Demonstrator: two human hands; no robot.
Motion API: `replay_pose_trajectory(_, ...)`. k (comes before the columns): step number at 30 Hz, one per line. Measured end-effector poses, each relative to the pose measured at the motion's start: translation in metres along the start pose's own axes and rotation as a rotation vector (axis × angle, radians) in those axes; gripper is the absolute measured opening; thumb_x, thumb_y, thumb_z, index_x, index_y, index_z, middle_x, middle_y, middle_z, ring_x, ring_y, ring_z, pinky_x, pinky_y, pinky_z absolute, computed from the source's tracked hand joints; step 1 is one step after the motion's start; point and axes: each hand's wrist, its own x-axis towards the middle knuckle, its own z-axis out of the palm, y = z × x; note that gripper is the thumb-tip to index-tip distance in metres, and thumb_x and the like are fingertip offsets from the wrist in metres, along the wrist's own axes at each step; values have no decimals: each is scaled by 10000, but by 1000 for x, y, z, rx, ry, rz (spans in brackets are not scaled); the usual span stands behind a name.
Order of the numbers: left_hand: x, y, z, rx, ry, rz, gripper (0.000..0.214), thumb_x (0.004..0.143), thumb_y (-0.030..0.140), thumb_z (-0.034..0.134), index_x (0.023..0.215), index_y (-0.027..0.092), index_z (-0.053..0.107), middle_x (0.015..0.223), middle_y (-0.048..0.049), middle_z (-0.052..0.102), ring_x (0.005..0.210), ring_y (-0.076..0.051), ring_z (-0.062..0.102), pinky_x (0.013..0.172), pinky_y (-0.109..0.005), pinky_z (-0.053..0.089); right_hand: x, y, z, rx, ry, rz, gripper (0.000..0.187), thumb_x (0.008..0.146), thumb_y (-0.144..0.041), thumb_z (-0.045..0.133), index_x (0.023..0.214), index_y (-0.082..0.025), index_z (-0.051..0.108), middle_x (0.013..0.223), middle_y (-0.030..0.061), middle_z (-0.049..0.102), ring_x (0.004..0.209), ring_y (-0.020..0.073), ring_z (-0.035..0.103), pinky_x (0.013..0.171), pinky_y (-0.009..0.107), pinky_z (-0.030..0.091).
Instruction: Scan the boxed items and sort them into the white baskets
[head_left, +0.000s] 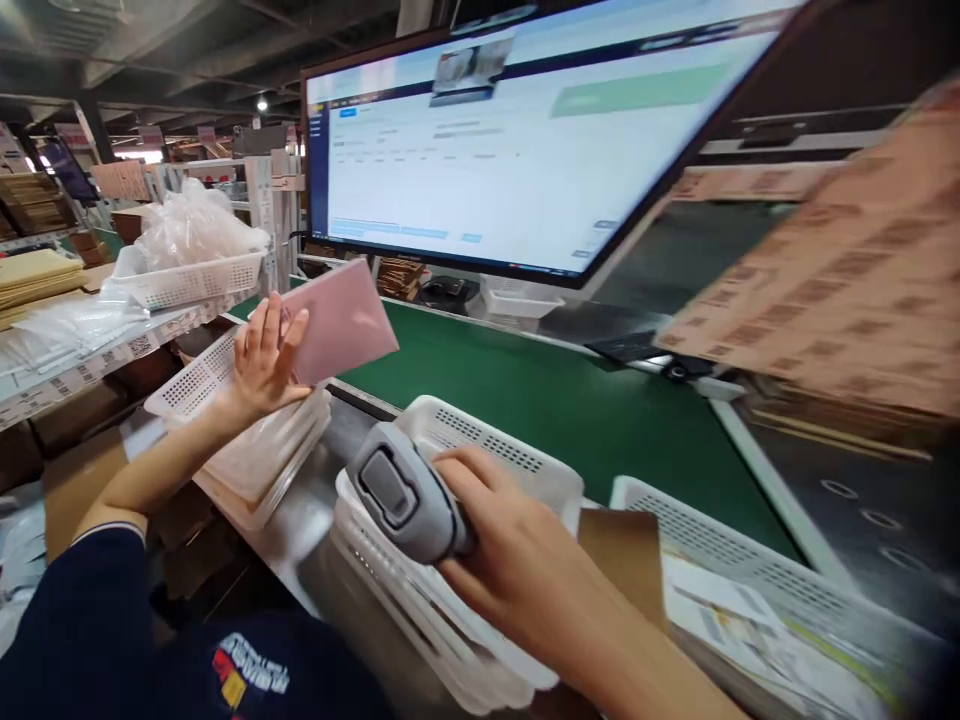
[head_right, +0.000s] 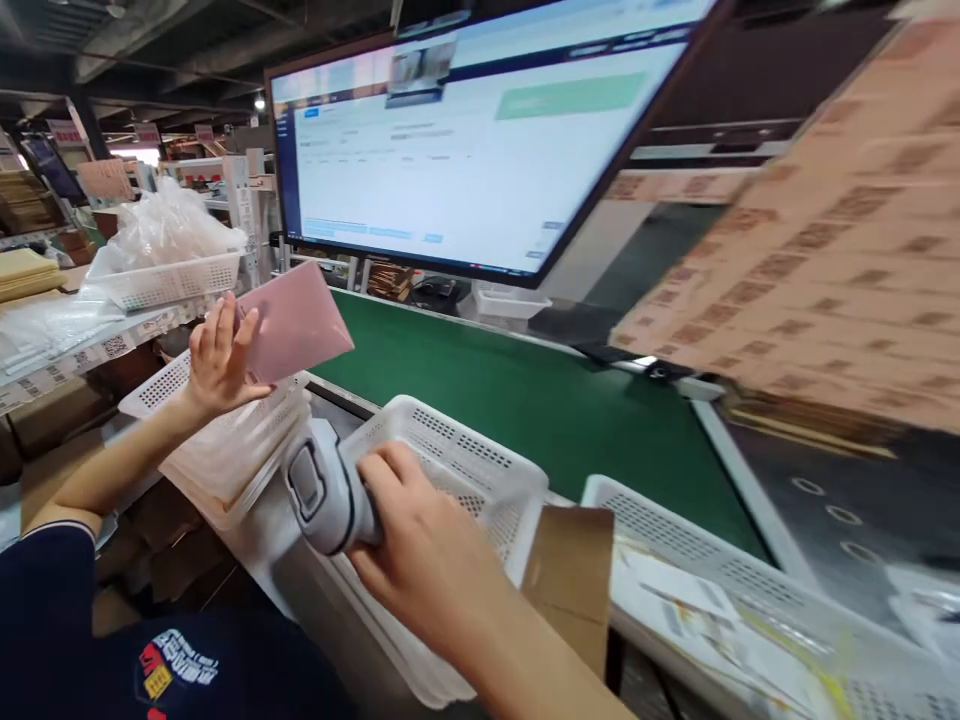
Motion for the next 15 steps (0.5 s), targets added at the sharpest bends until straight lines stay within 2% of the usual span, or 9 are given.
replay_pose_trajectory(2, -11, 36, 0, -29, 21, 84, 1163, 910, 679, 913, 1858, 178, 463, 1957, -280, 253, 1817, -566, 237, 1394, -688, 313, 1, -6, -10, -61, -155, 99, 224, 888, -183, 700, 1091, -241, 626, 1220, 115, 688, 896, 296, 744, 725, 416, 577)
replay_pose_trajectory(4, -22, 73, 5, -67, 25, 157, 1126, 915, 690, 904, 1839, 186, 504, 1943, -286, 289, 1796, -557, 306, 1364, -680, 367, -12, -7, -21, -88, -278, 207, 256, 905, -194, 735, 1142, -223, 642, 1304, 137, 679, 975, 317, 754, 791, 433, 579)
replay_pose_trajectory(6, -35, 109, 13, -112, 12, 221, 1128, 895, 706, 916, 1823, 191, 535, 1934, -293, 308, 1771, -555, 360, 1338, -678, 416, -37, -2, -32, -89, -316, 303, 313, 901, -176, 757, 1194, -206, 652, 1350, 148, 669, 1032, 322, 752, 849, 438, 575)
replay_pose_trajectory(8, -48, 144, 22, -156, -17, 256, 1133, 885, 697, 918, 1813, 164, 547, 1920, -311, 327, 1746, -564, 401, 1304, -675, 469, -69, 10, -45, -69, -295, 375, 376, 889, -156, 770, 1246, -197, 660, 1365, 147, 666, 1069, 316, 742, 886, 432, 571)
replay_pose_trajectory(10, -58, 175, 33, -192, -60, 256, 1087, 939, 683, 841, 1801, 89, 546, 1886, -343, 375, 1709, -569, 457, 1226, -661, 551, -103, 30, -63, -57, -211, 446, 381, 865, -138, 776, 1224, -201, 666, 1327, 131, 672, 1067, 300, 730, 892, 416, 566)
replay_pose_trajectory(12, -64, 197, 45, -220, -100, 243, 1000, 1045, 676, 646, 1795, 26, 530, 1837, -356, 453, 1624, -550, 574, 1096, -636, 631, -133, 57, -93, -88, -49, 524, 333, 847, -127, 779, 1148, -210, 666, 1261, 112, 676, 1057, 288, 720, 893, 402, 566)
replay_pose_trajectory(15, -66, 207, 58, -278, -123, 249, 947, 1119, 652, 324, 1777, 10, 554, 1731, -307, 615, 1368, -495, 778, 1008, -615, 657, -166, 107, -158, -239, 357, 690, 244, 832, -162, 826, 962, -229, 630, 1143, 99, 685, 1071, 295, 716, 952, 406, 583)
